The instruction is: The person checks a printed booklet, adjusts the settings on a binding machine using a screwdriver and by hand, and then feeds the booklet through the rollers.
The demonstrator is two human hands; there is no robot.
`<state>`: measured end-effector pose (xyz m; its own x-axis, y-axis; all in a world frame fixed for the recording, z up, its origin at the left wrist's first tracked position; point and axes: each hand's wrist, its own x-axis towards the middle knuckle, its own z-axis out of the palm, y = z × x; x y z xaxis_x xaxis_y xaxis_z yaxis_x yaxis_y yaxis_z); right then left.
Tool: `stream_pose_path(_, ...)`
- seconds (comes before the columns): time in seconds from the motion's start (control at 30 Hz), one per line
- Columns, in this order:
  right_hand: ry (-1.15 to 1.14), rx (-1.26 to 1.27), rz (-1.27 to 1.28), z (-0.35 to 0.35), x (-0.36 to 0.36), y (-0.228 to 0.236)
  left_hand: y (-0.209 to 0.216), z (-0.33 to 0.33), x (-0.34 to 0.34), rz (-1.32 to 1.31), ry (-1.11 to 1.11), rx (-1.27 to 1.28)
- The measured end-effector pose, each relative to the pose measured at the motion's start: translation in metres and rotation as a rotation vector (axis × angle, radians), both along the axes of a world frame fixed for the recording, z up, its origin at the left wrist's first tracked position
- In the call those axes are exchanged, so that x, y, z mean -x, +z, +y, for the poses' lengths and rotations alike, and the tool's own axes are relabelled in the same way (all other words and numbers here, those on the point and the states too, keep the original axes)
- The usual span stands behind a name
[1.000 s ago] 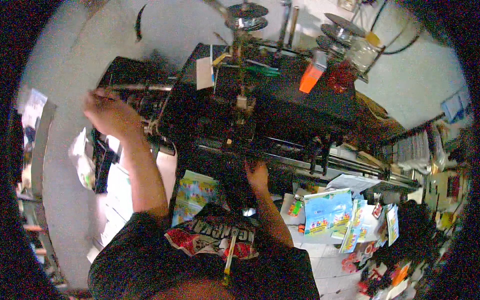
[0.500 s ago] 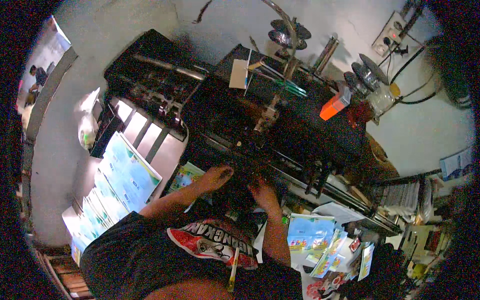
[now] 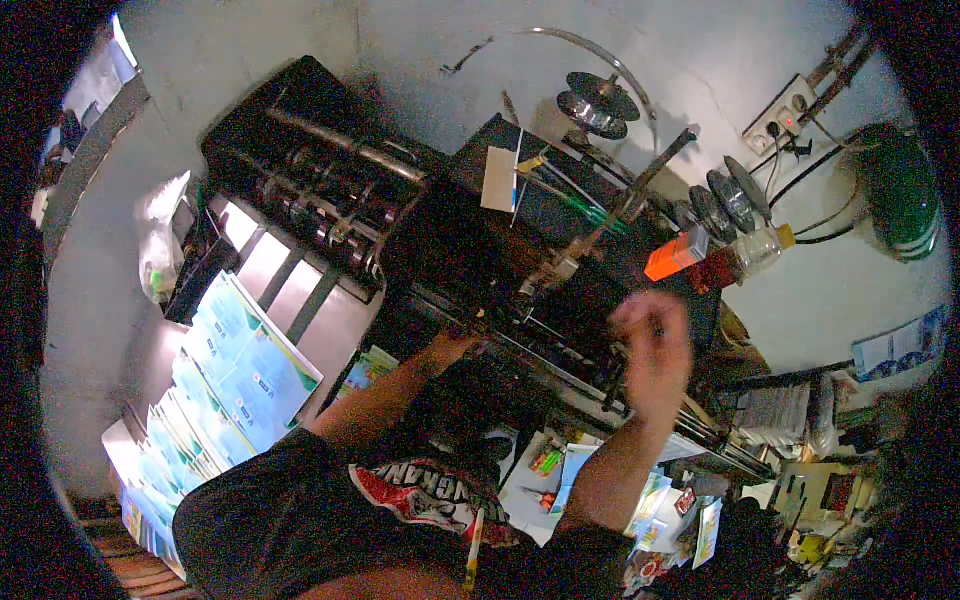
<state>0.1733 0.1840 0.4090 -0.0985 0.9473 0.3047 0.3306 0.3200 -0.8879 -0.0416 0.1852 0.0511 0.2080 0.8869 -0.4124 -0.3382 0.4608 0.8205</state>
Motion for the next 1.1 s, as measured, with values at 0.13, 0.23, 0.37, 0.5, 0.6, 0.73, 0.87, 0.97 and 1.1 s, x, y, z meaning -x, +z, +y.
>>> stream_pose_path(0.13, -0.148, -0.339, -0.490, 0.092, 0.009, 0.042, 0.011, -0.011, 0.000, 0.149, 0.023, -0.199)
stream_pose_path(0.23, -0.025, -0.518, -0.852, 0.174, 0.030, 0.037, 0.021, -0.022, 0.008, 0.176, 0.010, -0.148)
stream_pose_path(0.37, 0.008, -0.596, -1.025, 0.225, 0.066, 0.027, -0.027, -0.032, 0.008, 0.180, -0.011, -0.065)
stream_pose_path(0.5, -0.035, -0.557, -1.097, 0.250, 0.055, 0.019, -0.008, -0.036, 0.006, 0.308, -0.064, -0.069)
stream_pose_path(0.6, -0.062, -0.606, -1.122, 0.242, 0.050, 0.026, -0.040, -0.036, 0.006, 0.098, -0.038, 0.044)
stream_pose_path(0.73, -0.148, -0.440, -0.499, 0.125, 0.032, 0.048, -0.024, -0.037, 0.001, 0.077, -0.026, 0.056)
stream_pose_path(0.87, -0.045, -0.233, 0.223, -0.016, 0.005, -0.052, -0.009, -0.025, -0.013, -0.100, 0.002, 0.120)
stream_pose_path(0.97, 0.194, 0.244, -0.323, -0.099, 0.031, -0.134, -0.003, -0.016, -0.021, -0.008, -0.095, -0.041)
stream_pose_path(1.1, -0.037, 0.242, -0.297, -0.084, 0.041, -0.161, 0.022, -0.010, -0.036, -0.105, 0.004, -0.160)
